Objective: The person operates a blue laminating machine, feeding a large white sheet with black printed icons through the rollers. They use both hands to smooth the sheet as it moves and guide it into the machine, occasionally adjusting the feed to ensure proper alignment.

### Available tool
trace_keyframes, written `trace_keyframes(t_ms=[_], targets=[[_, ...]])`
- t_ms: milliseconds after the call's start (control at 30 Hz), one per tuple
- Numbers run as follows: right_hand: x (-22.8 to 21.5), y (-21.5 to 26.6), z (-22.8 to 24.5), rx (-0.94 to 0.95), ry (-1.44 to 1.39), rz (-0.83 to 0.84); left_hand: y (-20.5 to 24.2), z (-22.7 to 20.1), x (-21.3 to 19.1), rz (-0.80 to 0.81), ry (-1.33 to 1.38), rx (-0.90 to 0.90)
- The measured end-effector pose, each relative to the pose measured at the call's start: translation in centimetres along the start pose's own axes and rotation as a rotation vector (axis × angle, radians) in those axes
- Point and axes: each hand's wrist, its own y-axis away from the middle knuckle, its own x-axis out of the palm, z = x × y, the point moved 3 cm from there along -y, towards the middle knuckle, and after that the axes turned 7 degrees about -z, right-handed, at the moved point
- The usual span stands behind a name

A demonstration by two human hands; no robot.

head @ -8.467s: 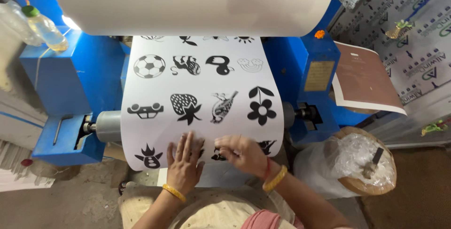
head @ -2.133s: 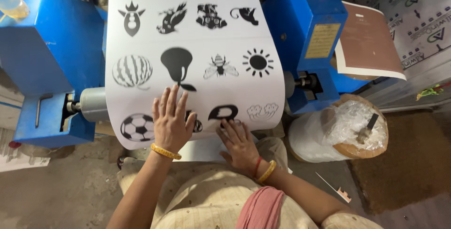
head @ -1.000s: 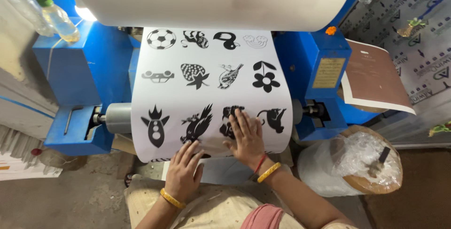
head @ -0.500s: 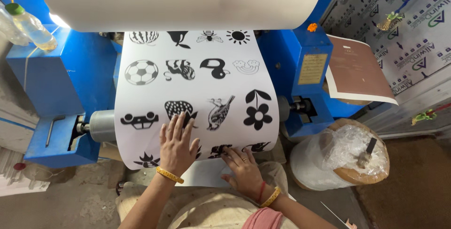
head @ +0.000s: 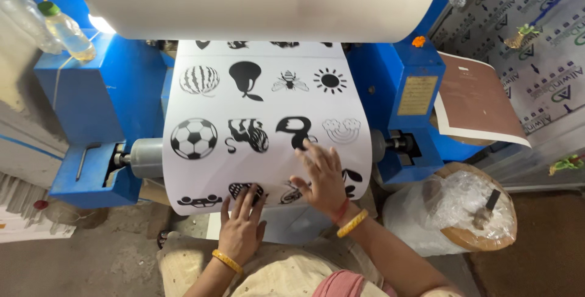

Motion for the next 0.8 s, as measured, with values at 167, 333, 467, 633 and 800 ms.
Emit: trace_keyframes(t_ms=[167, 333, 467, 633, 800], targets=[[2.1, -3.2, -1.3, 0.056, 0.083, 0.053, 2.3, 0.0, 0.5, 0.156, 0.063, -0.049], [3.5, -3.5, -1.8, 0.058, 0.143, 0.092, 3.4, 0.1, 1.0, 0.186, 0.131, -0.069], [3.8, -1.2, -1.2, 0.057, 0.180, 0.185, 2.8, 0.3, 0.6, 0.085, 0.195, -0.050], [2.7, 3.0, 0.1, 0.020, 0.154, 0.188, 0.6, 0.0, -0.7, -0.027, 0.265, -0.009], [1.6, 6.6, 1.2, -0.007, 0.080, 0.208, -3.0, -0.2, -2.2, -0.146, 0.173, 0.062]])
